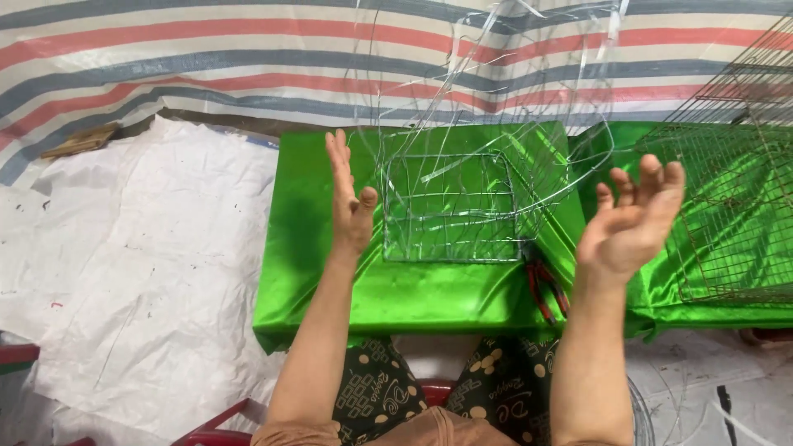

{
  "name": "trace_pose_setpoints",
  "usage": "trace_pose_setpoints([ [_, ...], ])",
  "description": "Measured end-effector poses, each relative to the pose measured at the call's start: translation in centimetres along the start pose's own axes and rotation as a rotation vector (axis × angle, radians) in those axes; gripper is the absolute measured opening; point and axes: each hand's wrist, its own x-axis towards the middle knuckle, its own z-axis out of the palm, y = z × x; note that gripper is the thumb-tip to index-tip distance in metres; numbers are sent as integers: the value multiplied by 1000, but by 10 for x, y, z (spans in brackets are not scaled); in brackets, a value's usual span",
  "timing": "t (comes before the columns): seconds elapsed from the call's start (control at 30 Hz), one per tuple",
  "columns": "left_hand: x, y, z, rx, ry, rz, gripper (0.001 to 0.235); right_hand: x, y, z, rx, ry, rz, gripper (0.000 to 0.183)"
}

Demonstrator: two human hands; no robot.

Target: Securing the bottom mesh of a wire cage by bending and twisting wire ends using hands and pliers.

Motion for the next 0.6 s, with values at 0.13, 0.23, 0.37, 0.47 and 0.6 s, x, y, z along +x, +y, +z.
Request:
trace_pose_setpoints([
  [0.13,4,-4,11,-15,-31,15,109,32,-10,10,-137,9,3,42],
  [0.23,2,-5,19,12,-65,-93,108,35,-3,35,-418,-35,295,53],
  [0.37,4,-32,27,-131,-56,-45,79,33,25,16,-438,-430,163,64],
  [0.47,6,-22,28,-135,-74,-42,74,35,25,15,-420,-431,169,60],
  [0.6,8,14,26,-28,-35,-178,80,48,61,-20,-380,-464,105,52],
])
